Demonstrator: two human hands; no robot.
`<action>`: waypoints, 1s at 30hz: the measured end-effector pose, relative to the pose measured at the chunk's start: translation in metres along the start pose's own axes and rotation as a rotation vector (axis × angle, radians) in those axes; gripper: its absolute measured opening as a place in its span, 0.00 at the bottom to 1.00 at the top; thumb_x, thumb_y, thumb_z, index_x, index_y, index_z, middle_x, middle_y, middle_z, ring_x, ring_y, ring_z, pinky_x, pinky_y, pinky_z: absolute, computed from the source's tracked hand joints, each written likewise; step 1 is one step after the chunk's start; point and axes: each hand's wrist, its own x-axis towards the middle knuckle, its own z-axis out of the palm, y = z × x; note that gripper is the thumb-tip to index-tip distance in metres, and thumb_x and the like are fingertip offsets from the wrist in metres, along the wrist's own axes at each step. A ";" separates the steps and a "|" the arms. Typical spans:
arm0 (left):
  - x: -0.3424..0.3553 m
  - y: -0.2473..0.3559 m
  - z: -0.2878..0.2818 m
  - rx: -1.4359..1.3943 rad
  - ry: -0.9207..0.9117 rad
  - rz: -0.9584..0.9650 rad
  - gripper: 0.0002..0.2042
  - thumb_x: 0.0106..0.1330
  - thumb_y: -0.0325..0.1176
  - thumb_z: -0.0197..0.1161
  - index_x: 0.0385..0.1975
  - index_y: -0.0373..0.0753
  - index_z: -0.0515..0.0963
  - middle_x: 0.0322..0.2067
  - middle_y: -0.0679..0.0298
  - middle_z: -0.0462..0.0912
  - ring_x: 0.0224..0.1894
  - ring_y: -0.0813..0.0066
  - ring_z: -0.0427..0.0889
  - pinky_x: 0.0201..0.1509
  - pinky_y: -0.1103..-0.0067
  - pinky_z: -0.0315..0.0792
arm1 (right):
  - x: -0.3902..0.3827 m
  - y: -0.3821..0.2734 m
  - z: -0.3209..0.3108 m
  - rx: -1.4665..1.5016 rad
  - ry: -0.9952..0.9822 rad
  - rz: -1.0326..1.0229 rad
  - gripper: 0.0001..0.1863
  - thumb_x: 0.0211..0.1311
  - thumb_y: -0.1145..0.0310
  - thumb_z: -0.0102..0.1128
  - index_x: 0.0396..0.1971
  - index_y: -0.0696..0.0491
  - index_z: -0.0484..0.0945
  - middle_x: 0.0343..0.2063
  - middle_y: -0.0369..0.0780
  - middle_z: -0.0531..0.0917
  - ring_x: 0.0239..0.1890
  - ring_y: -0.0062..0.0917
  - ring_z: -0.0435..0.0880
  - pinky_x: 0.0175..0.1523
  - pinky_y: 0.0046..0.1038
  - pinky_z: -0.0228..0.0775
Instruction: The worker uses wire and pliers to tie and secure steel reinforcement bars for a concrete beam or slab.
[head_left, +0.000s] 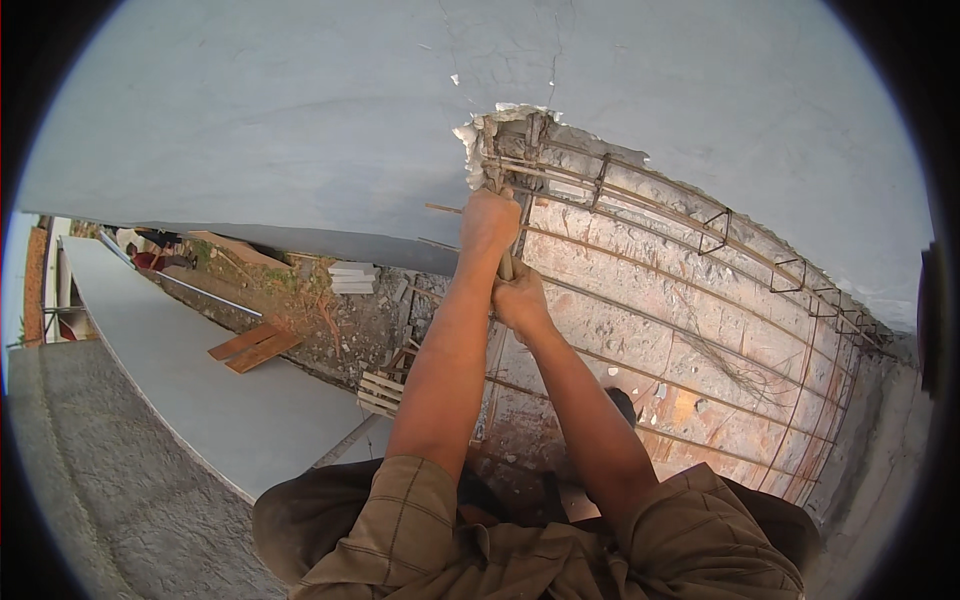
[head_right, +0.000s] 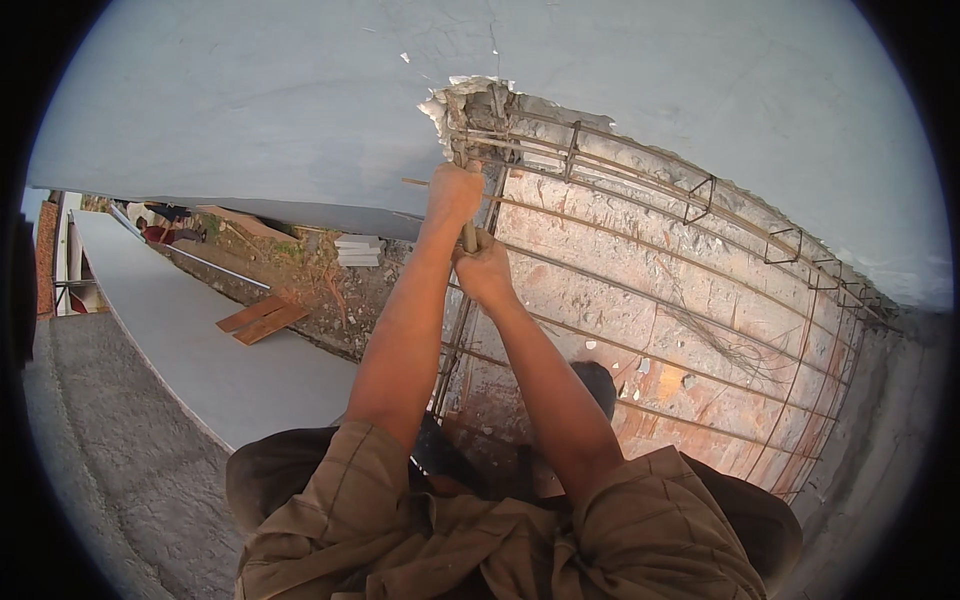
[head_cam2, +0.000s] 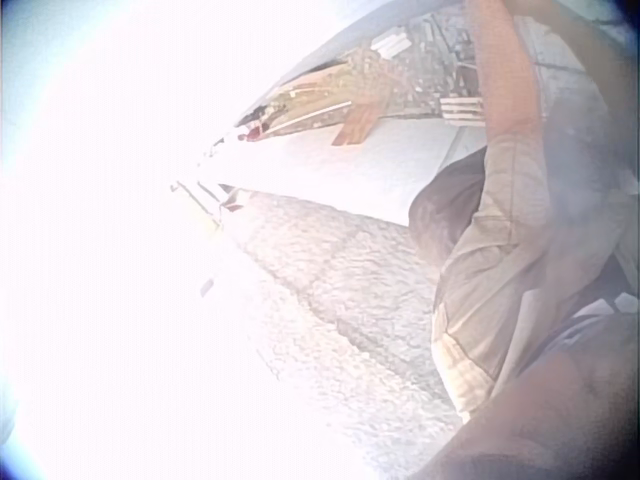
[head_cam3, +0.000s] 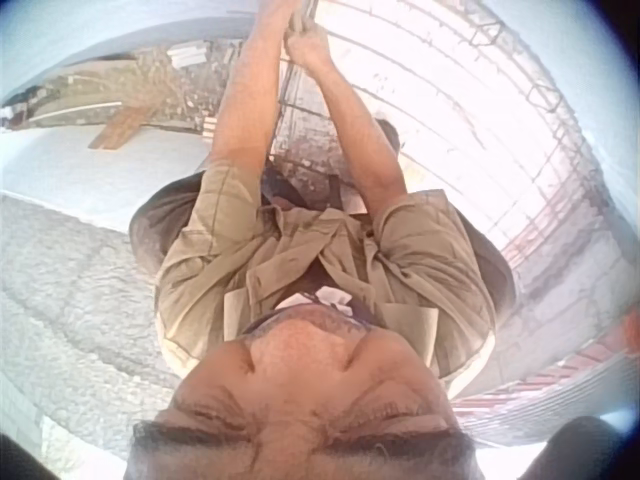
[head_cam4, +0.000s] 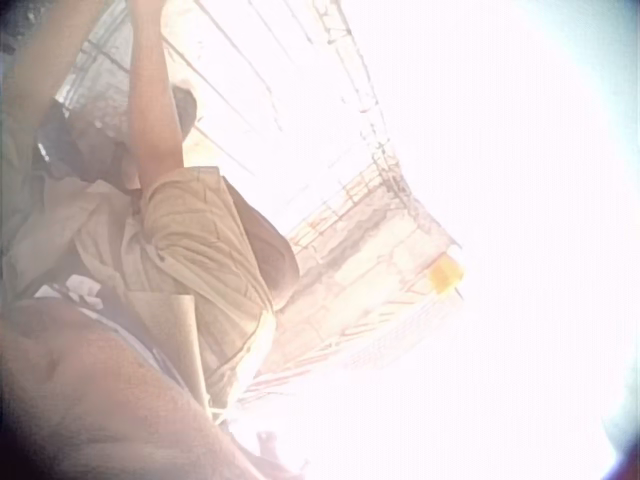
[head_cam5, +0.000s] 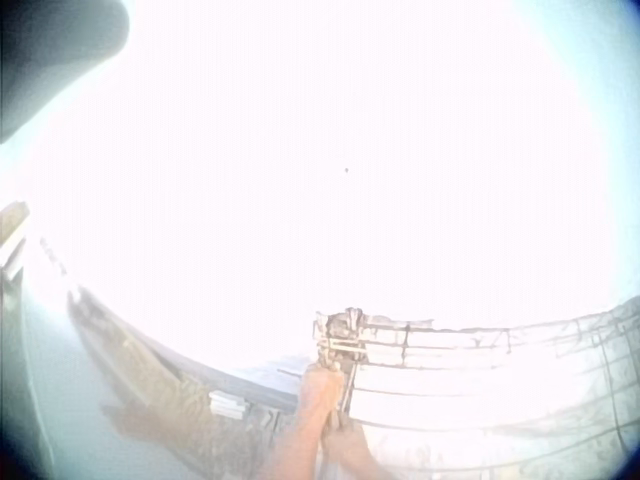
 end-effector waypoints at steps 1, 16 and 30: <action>-0.002 -0.002 -0.004 0.002 0.006 -0.001 0.19 0.60 0.41 0.61 0.28 0.24 0.76 0.27 0.47 0.80 0.29 0.64 0.83 0.31 0.72 0.74 | -0.002 -0.009 -0.006 0.006 -0.071 0.080 0.10 0.56 0.68 0.55 0.32 0.60 0.73 0.21 0.40 0.75 0.24 0.21 0.72 0.30 0.24 0.64; -0.013 -0.021 -0.035 -1.169 -0.811 -0.313 0.15 0.66 0.43 0.57 0.35 0.34 0.72 0.18 0.68 0.71 0.20 0.77 0.71 0.27 0.75 0.74 | 0.001 0.002 -0.022 0.890 -0.720 0.325 0.17 0.62 0.57 0.54 0.40 0.57 0.72 0.34 0.42 0.78 0.41 0.28 0.79 0.46 0.37 0.72; -0.027 0.018 0.031 -0.323 -0.004 -0.224 0.19 0.66 0.44 0.55 0.39 0.30 0.73 0.30 0.53 0.79 0.28 0.67 0.79 0.28 0.73 0.75 | 0.000 -0.035 -0.087 -0.378 -0.314 0.128 0.10 0.60 0.68 0.53 0.34 0.60 0.73 0.20 0.42 0.78 0.22 0.24 0.75 0.28 0.29 0.69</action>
